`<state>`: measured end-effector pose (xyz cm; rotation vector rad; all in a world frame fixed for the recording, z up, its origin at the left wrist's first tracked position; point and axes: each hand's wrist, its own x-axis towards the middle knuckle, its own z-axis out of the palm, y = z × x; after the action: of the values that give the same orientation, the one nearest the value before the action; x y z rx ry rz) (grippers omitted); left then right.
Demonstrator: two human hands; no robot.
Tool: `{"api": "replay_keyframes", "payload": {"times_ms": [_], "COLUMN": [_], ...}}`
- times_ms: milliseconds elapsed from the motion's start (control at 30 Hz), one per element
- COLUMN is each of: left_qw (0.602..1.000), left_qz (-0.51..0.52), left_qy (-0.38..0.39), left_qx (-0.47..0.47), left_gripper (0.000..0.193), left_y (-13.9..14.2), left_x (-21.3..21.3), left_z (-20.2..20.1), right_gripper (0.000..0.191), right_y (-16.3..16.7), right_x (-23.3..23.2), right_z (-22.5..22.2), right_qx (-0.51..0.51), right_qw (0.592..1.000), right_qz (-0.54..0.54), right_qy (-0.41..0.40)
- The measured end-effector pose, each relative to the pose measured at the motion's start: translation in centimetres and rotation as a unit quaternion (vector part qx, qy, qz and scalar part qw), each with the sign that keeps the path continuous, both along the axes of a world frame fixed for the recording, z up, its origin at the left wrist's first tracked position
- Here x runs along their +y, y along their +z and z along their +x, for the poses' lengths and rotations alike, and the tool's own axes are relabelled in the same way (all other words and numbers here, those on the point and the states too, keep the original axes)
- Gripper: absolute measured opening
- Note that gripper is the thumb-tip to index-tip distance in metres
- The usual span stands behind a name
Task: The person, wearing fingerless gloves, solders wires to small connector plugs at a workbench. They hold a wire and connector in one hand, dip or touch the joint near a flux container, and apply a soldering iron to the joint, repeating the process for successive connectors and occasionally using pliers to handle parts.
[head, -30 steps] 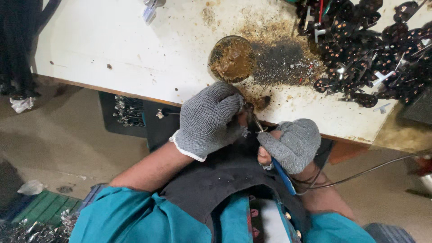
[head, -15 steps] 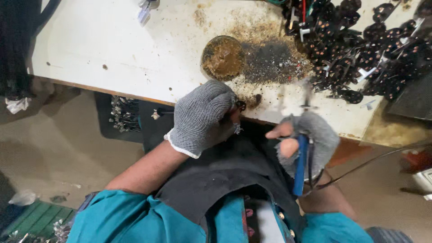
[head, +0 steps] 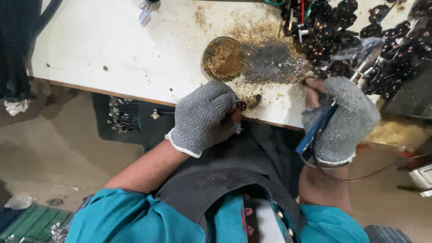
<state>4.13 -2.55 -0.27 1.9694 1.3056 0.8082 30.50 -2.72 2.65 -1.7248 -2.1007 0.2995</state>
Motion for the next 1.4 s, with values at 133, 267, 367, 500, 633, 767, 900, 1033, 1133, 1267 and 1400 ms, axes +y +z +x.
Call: {"api": "replay_keyframes", "payload": {"times_ms": [133,267,367,500,633,767,900,1033,1133,1267,1400], "left_qw": [1.000,1.000,0.999,1.000,1.000,1.000,1.000,0.999,0.999,0.998,0.976], "left_qz": [0.006,0.003,0.027,0.013,0.014,0.008,0.000,0.012,0.027,-0.046,-0.191], "left_qy": [-0.007,0.001,0.007,0.006,0.003,-0.001,-0.004,-0.033,-0.031,-0.001,-0.084], "left_qx": [-0.005,0.001,0.016,0.026,0.018,-0.008,-0.005,-0.019,-0.011,0.045,0.065], "left_gripper": [0.025,0.024,0.026,0.024,0.023,0.027,0.027,0.029,0.046,0.050,0.025], "left_y": [0.0,-0.1,-0.1,0.2,0.2,-0.3,-0.5,0.2,0.3,-1.7,-0.8], "left_x": [0.1,0.0,-0.1,-0.1,0.1,-0.3,-0.2,-0.6,-2.9,-6.3,-4.8], "left_z": [-0.1,-0.1,-0.1,0.1,0.0,-0.2,-0.3,-1.3,-3.3,-6.4,-8.1], "right_gripper": [0.031,0.032,0.029,0.026,0.024,0.022,0.028,0.014,0.019,0.008,0.011], "right_y": [2.9,5.4,4.3,3.0,2.5,-0.1,-2.5,-1.2,0.9,0.2,-2.3], "right_x": [0.8,2.5,3.4,3.4,4.4,6.2,6.6,6.2,3.7,-0.7,-2.7], "right_z": [-1.5,-3.0,-4.8,-4.6,-1.6,0.7,0.7,-1.2,-3.0,-4.4,-4.0], "right_qx": [0.005,0.006,0.070,0.083,0.052,0.002,-0.028,0.021,-0.036,0.034,0.124], "right_qw": [0.999,0.993,0.984,0.984,0.995,0.995,0.992,0.990,0.982,0.996,0.988], "right_qz": [-0.001,-0.091,-0.057,-0.025,0.035,0.079,0.116,0.143,0.183,0.005,-0.034], "right_qy": [0.036,0.081,0.153,0.157,0.083,0.060,0.041,0.002,-0.001,-0.078,-0.089]}}
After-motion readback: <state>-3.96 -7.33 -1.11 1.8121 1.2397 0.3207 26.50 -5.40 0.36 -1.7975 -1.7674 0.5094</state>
